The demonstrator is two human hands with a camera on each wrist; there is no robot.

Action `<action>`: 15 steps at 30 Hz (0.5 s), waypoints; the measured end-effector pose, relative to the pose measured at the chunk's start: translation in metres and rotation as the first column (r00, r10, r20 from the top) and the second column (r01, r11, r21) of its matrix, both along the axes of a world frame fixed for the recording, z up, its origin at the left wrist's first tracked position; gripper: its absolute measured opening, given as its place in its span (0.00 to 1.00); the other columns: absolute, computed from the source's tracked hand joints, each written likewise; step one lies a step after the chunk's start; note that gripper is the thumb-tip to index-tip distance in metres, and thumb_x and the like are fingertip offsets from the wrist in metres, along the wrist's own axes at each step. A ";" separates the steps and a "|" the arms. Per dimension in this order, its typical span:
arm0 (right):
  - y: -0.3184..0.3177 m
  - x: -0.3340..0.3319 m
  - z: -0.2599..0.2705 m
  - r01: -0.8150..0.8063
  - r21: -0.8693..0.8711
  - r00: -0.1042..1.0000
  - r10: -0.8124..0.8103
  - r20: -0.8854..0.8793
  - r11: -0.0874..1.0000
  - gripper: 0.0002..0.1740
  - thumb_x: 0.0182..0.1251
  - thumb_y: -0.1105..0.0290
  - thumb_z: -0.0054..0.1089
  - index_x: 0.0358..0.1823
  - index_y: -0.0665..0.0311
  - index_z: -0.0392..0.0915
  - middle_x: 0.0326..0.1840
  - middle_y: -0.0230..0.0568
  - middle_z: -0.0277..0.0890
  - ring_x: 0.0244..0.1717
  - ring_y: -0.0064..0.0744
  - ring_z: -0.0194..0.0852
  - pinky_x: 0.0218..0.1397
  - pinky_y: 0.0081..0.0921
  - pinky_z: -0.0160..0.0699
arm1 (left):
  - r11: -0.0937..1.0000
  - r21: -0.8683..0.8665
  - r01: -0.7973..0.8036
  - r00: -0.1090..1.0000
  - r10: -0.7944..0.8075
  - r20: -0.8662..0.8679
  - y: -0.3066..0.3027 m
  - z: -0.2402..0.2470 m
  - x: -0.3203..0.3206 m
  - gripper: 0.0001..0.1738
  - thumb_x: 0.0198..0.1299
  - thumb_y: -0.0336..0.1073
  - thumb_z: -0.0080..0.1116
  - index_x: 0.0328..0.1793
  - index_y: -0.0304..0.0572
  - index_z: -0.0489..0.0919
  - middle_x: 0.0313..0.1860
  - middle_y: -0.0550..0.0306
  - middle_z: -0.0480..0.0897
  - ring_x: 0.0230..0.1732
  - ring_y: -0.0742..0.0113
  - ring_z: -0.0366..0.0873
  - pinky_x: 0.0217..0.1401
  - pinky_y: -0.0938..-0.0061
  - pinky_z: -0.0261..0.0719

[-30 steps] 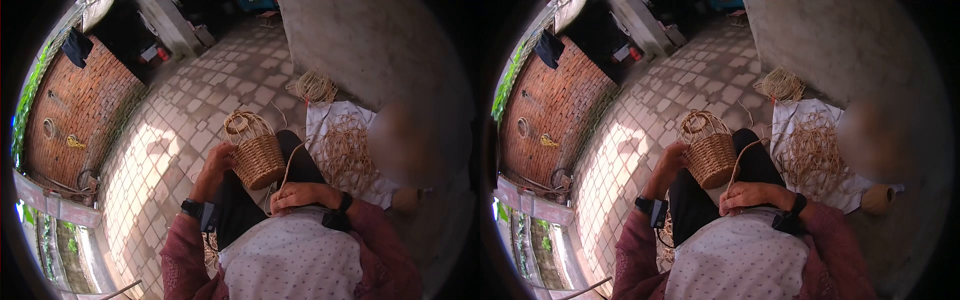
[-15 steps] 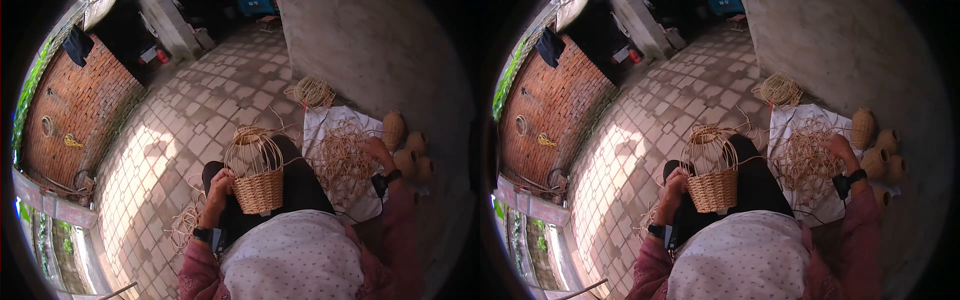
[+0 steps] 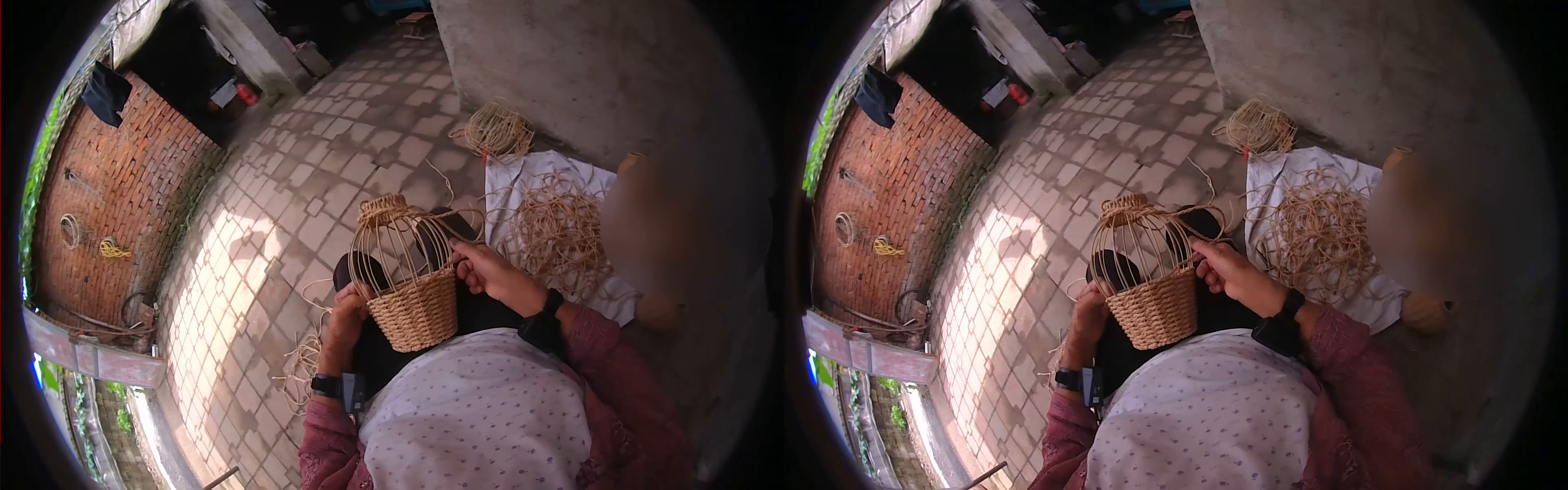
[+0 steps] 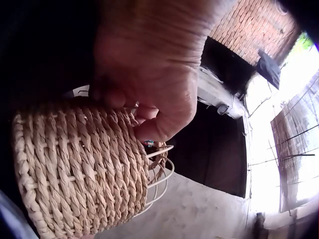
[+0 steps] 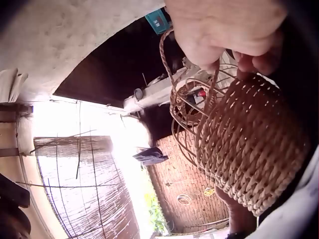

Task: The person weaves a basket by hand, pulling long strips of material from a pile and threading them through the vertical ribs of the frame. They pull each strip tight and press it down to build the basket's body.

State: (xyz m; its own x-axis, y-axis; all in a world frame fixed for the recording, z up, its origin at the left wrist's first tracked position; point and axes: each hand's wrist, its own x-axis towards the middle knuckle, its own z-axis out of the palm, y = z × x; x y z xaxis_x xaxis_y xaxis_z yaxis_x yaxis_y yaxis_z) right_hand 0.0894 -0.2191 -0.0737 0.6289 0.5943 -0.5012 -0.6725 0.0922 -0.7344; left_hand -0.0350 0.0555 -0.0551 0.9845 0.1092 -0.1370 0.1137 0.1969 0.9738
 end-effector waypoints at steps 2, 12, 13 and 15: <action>0.001 -0.004 0.002 0.030 -0.022 0.991 -0.027 0.128 0.999 0.27 0.65 0.42 0.55 0.40 0.62 0.70 0.21 0.29 0.66 0.14 0.21 0.60 0.13 0.20 0.58 | 0.993 -0.097 0.071 0.997 -0.068 0.040 0.005 -0.008 0.002 0.04 0.51 0.33 0.49 0.29 0.42 0.73 0.24 0.64 0.72 0.24 0.75 0.62 0.28 0.80 0.59; 0.026 -0.006 -0.002 0.202 0.133 0.688 -0.238 0.685 0.970 0.22 0.64 0.49 0.60 0.37 0.63 0.70 0.24 0.29 0.67 0.24 0.22 0.66 0.30 0.22 0.68 | 0.974 -0.147 -0.173 0.975 0.149 -0.163 -0.004 0.016 0.013 0.12 0.58 0.32 0.54 0.48 0.41 0.76 0.37 0.59 0.80 0.34 0.73 0.75 0.37 0.79 0.76; 0.034 -0.002 -0.007 0.191 0.134 0.687 -0.230 0.689 0.972 0.22 0.64 0.49 0.60 0.37 0.63 0.70 0.24 0.29 0.67 0.24 0.22 0.66 0.30 0.22 0.68 | 0.972 -0.149 -0.183 0.975 0.159 -0.157 -0.002 0.018 0.013 0.12 0.58 0.32 0.54 0.48 0.41 0.76 0.37 0.59 0.80 0.34 0.73 0.75 0.37 0.79 0.76; 0.049 0.006 -0.013 0.327 -0.204 0.628 -0.051 0.776 0.923 0.24 0.58 0.51 0.66 0.36 0.66 0.72 0.27 0.39 0.75 0.29 0.32 0.75 0.36 0.29 0.74 | 0.806 0.327 -0.493 0.866 0.489 0.102 0.000 0.023 0.013 0.13 0.57 0.32 0.57 0.50 0.44 0.76 0.36 0.62 0.79 0.32 0.75 0.74 0.33 0.81 0.74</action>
State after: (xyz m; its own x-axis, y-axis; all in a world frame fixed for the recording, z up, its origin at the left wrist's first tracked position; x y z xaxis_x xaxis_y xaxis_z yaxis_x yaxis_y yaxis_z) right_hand 0.0950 -0.1698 -0.0872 0.9434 0.3247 0.0680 0.1259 -0.1608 -0.9789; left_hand -0.0219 0.0555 -0.0324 0.7883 0.6152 0.0076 0.0770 -0.1110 0.9908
